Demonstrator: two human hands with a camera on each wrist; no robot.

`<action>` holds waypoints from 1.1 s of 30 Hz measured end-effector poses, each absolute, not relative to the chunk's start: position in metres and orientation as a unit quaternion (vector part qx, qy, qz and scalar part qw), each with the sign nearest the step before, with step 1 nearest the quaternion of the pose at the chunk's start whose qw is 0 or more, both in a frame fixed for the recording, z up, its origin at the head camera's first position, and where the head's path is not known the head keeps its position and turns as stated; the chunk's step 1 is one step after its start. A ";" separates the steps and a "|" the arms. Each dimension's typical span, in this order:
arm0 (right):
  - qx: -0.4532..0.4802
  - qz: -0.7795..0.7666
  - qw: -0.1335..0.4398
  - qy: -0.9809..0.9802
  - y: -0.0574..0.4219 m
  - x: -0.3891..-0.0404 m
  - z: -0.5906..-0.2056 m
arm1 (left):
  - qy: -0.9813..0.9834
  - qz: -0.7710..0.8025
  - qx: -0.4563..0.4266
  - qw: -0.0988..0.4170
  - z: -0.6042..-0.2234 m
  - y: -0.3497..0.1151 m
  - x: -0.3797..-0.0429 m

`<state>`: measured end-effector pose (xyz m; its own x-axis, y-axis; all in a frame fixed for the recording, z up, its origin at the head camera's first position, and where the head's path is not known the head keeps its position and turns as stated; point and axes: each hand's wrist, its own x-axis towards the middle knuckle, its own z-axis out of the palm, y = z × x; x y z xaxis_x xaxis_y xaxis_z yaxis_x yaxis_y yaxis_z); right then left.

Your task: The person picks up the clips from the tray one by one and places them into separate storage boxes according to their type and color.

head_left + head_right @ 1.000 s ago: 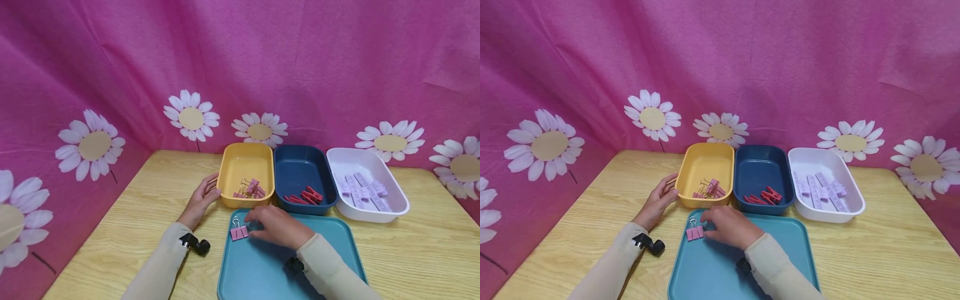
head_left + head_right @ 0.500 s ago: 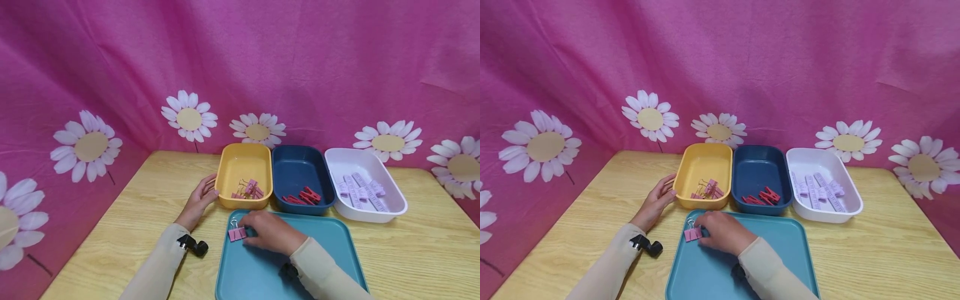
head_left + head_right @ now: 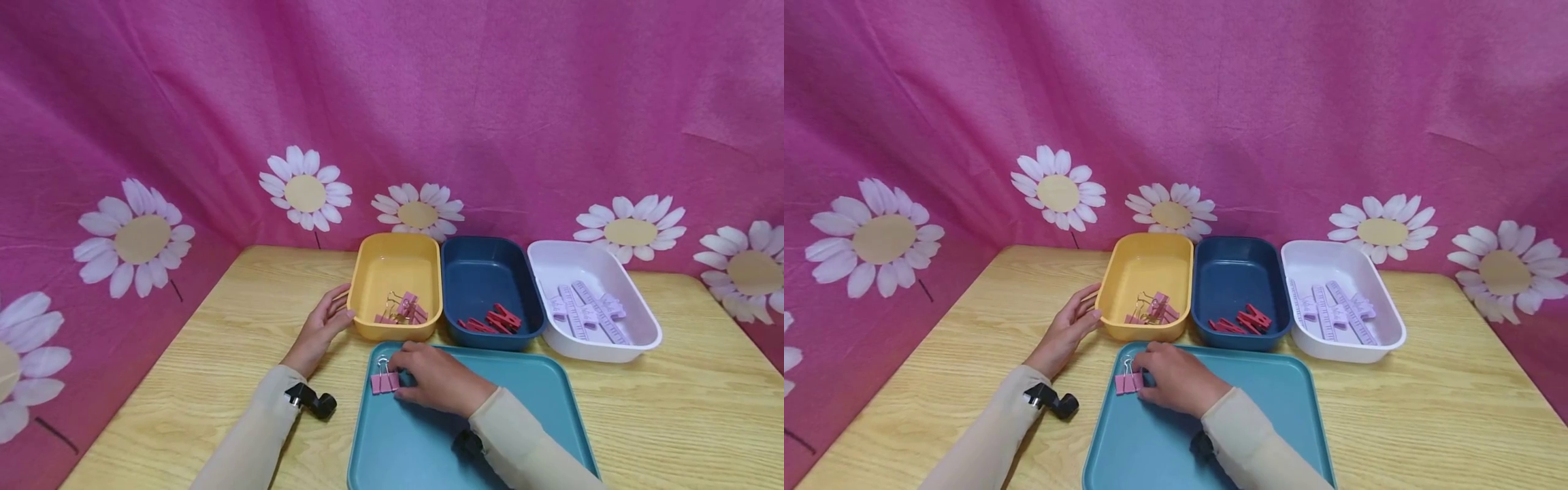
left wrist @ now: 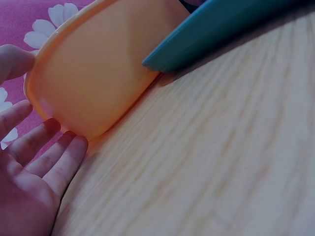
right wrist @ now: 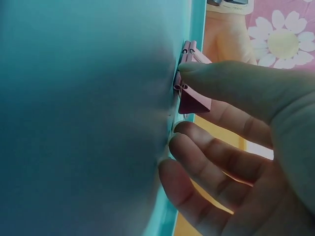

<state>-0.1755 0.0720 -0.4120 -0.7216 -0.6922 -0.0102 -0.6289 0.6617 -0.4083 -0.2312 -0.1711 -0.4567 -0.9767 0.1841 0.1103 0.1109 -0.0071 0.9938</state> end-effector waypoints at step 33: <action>-0.368 -0.211 0.083 0.902 0.072 -0.175 -0.412 | 0.703 0.704 0.102 0.030 -0.456 -0.171 -0.230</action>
